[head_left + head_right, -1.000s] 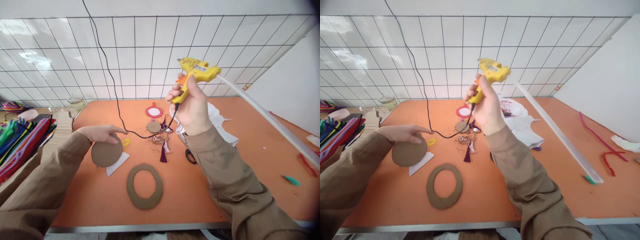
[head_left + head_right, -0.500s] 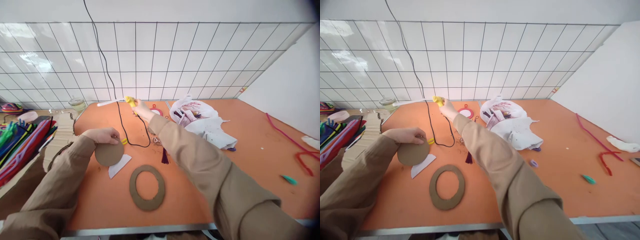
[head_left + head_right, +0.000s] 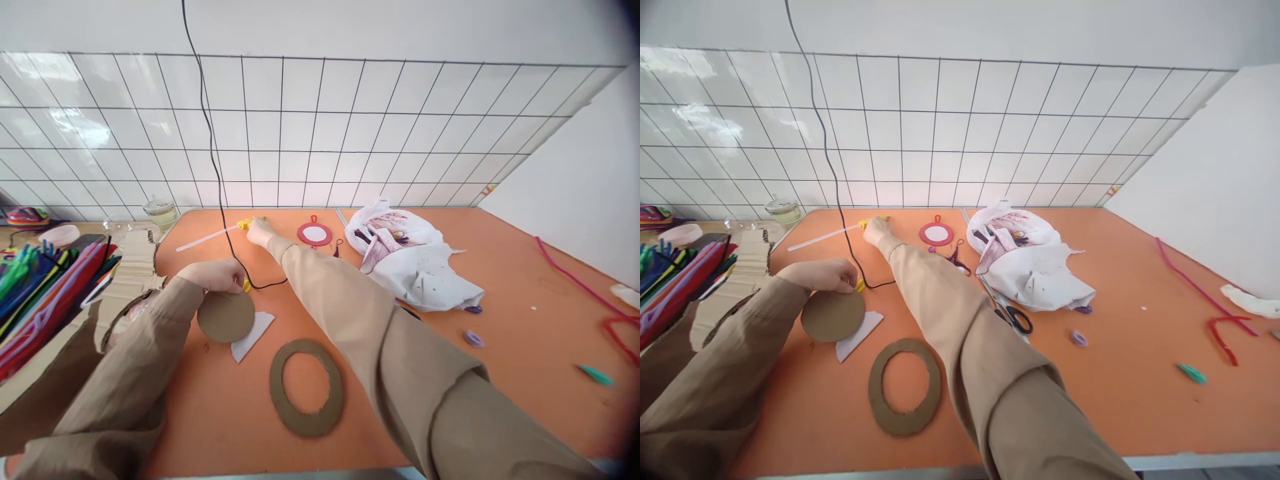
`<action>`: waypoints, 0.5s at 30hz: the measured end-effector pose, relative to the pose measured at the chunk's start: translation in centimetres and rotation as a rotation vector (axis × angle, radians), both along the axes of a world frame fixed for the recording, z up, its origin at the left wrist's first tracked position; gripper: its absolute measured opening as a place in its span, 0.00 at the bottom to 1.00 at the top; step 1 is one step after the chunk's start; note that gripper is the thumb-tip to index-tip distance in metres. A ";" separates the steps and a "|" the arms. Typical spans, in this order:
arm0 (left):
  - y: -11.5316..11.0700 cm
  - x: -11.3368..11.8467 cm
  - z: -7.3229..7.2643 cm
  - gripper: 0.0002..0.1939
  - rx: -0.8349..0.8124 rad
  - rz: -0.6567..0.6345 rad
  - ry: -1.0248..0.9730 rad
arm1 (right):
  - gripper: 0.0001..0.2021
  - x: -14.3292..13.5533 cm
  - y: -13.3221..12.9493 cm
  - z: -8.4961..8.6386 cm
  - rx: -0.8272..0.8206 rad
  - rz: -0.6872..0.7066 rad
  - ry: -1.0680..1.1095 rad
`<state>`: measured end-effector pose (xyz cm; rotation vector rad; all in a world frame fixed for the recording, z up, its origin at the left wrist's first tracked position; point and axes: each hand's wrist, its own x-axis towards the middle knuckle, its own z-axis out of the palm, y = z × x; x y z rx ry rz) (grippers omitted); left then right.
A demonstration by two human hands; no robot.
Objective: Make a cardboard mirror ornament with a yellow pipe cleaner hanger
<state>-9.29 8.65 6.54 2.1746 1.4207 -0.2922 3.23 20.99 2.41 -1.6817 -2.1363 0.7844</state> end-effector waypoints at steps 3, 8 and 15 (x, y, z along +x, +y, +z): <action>0.2 -0.3 -0.5 0.10 -0.014 0.007 -0.023 | 0.17 0.4 0.0 0.8 -0.002 0.112 -0.085; 0.5 -0.3 -1.0 0.06 -0.035 -0.012 -0.084 | 0.16 2.7 -0.3 1.7 -0.014 0.326 -0.147; 0.7 0.0 -1.4 0.05 -0.047 -0.012 -0.109 | 0.15 5.9 0.1 1.9 0.022 0.379 0.048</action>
